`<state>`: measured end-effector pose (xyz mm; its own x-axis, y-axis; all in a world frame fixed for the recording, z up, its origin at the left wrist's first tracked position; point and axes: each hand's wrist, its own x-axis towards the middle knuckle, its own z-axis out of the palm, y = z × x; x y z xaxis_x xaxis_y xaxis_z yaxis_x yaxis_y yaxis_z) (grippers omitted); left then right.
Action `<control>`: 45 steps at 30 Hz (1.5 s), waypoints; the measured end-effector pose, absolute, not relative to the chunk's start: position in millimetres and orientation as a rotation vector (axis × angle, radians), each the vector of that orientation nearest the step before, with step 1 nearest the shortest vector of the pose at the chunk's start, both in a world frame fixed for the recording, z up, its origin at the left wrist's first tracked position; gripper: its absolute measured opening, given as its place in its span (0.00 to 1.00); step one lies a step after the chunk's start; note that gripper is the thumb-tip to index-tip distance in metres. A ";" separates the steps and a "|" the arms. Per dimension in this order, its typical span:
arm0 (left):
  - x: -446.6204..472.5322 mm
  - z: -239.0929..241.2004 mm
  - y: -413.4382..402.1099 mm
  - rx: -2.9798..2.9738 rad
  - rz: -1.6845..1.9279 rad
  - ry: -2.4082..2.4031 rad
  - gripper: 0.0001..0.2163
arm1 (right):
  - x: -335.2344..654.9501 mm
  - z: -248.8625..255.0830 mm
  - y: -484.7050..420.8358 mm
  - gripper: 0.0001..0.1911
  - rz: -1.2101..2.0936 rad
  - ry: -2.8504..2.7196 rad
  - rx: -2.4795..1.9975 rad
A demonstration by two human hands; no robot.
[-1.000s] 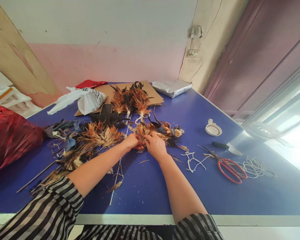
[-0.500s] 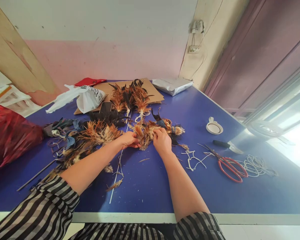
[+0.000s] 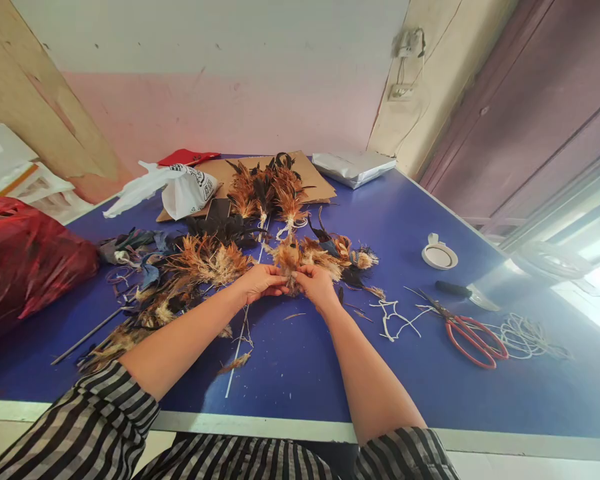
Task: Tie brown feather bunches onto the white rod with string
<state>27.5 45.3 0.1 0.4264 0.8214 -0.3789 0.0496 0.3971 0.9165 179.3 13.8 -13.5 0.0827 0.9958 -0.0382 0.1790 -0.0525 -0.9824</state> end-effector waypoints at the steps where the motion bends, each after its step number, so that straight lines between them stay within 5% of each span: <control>1: 26.0 0.5 45.1 0.999 0.608 1.007 0.05 | 180.9 -13.8 14.3 0.13 1.173 -1.184 -1.374; 13: 19.3 2.0 34.8 1.026 0.623 1.078 0.11 | 180.0 -7.8 11.9 0.15 1.526 -0.898 -1.084; 30: 8.0 8.1 11.9 0.782 0.780 0.974 0.02 | 171.6 -3.6 5.2 0.11 1.584 -0.941 -1.058; 38: -5.0 7.7 -4.9 1.023 0.643 0.923 0.12 | 158.0 -1.7 -3.6 0.10 1.492 -1.144 -1.117; 45: -10.7 -1.5 -2.0 0.941 0.657 0.960 0.09 | 154.9 -1.2 -6.6 0.13 1.470 -1.156 -1.179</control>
<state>-10.7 -2.0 -1.5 0.4402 0.8116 -0.3841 -0.0644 0.4552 0.8880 154.9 -6.6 -1.2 -0.1427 0.9788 -0.1468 -0.0876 -0.1603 -0.9832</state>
